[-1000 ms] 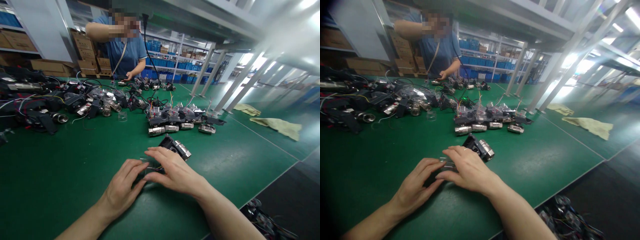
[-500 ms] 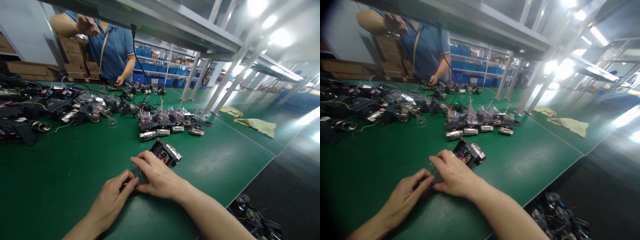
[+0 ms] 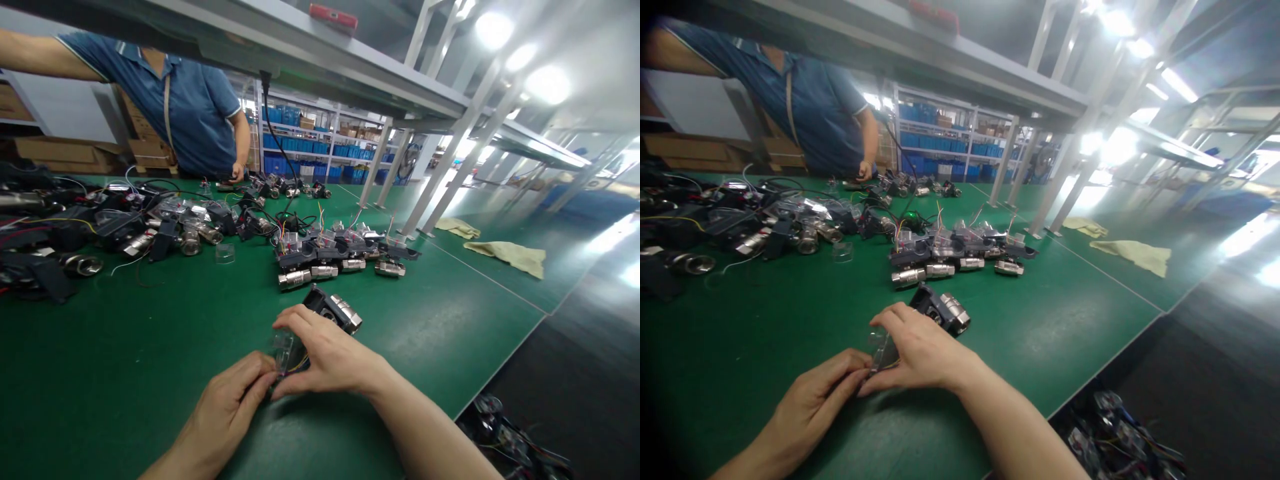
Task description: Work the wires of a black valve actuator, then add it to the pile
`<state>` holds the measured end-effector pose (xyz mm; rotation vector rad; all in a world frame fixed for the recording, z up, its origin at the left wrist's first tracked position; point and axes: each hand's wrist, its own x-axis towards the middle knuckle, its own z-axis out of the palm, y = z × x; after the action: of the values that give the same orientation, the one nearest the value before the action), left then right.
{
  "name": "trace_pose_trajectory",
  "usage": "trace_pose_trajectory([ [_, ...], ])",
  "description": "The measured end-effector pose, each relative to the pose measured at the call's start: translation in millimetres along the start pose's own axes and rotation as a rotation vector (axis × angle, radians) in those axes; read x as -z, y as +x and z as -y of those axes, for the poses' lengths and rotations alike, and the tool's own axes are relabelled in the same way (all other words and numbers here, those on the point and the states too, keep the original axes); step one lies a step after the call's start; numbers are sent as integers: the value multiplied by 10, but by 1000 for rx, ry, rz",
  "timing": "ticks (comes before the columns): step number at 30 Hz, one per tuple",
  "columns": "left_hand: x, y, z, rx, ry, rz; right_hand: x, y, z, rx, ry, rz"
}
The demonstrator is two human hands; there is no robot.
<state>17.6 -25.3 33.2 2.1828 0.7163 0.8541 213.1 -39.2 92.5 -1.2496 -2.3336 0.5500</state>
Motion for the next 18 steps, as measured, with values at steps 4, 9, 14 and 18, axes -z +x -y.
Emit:
trace_pose_trajectory([
  [4, 14, -3, 2, -206, 83, -11, 119, -36, 23, -4, 21, 25],
  [9, 24, -17, 75, -205, 158, -79, 187, -58, 41, 109, -227, -31],
  [14, 39, -25, 104, -165, 156, -62, 250, -74, -20, 38, -359, -8],
  [18, 49, -44, 110, -105, 165, -99, 347, -111, -103, -37, -354, 0],
])
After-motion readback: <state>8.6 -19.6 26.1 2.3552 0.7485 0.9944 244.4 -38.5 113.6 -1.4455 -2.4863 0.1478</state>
